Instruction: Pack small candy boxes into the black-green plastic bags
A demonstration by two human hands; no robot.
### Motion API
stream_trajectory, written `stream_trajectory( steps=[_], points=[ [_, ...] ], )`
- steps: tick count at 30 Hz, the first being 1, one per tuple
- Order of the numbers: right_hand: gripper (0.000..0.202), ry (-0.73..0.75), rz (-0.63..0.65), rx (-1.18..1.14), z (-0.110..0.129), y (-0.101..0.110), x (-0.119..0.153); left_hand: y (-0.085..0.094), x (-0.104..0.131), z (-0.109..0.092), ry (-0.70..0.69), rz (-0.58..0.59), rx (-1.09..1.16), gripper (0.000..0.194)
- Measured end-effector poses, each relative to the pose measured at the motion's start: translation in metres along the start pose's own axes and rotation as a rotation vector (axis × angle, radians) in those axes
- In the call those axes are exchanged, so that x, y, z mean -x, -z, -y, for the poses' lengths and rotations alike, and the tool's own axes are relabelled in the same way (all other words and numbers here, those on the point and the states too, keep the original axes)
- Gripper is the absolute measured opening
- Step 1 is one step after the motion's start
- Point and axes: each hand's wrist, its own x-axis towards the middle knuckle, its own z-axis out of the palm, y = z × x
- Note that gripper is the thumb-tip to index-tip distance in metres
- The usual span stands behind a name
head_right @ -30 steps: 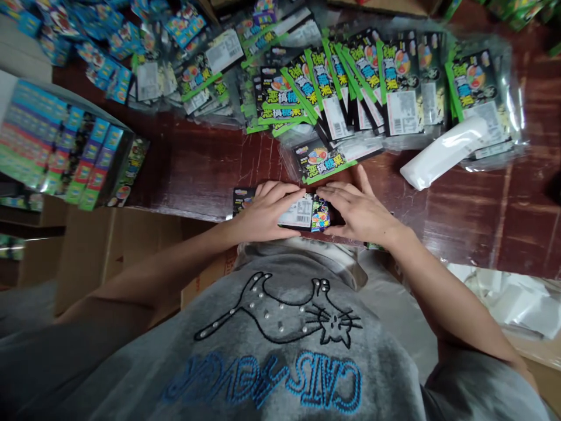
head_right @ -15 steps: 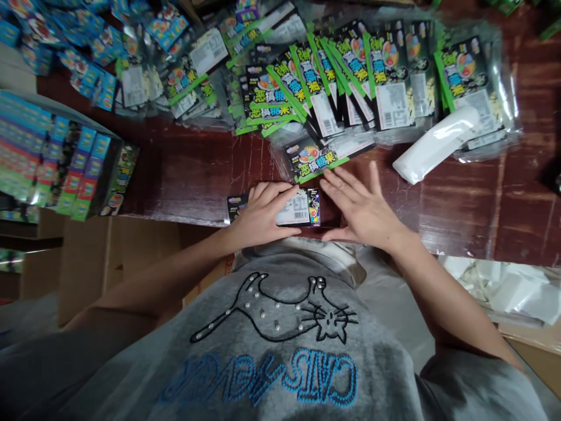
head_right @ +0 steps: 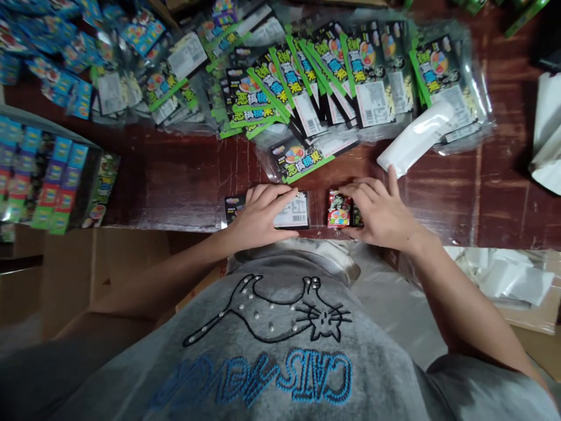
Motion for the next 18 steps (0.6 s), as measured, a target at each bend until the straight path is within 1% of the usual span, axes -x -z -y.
stream_trajectory(
  steps=[2,5,8,11,13,16,17,18],
  points=[
    [0.070,0.069,0.021,-0.066,0.001,-0.002,-0.004,0.000,-0.002,-0.001,-0.037,-0.008,0.011,0.096],
    [0.066,0.136,0.020,-0.115,0.008,-0.007,-0.019,0.003,-0.005,-0.003,-0.080,-0.013,0.038,0.094],
    [0.072,0.137,-0.007,-0.094,0.013,-0.013,-0.035,0.005,-0.009,-0.008,-0.082,-0.016,0.050,0.091],
    [0.084,0.133,-0.028,-0.089,0.015,-0.015,-0.039,0.005,-0.013,-0.015,-0.025,-0.046,0.025,0.088],
    [0.097,0.085,-0.045,-0.079,0.012,-0.009,-0.030,0.004,-0.015,-0.018,0.019,-0.052,0.010,0.088],
    [0.116,-0.024,-0.011,-0.042,-0.001,0.008,0.004,0.001,-0.016,-0.017,0.026,-0.037,0.004,0.092],
    [0.116,-0.048,0.021,-0.032,-0.006,0.013,0.017,0.000,-0.017,-0.016,0.017,-0.032,0.003,0.093],
    [0.111,-0.063,0.058,-0.026,-0.010,0.017,0.028,-0.001,-0.018,-0.015,0.004,-0.029,0.002,0.094]
  ],
)
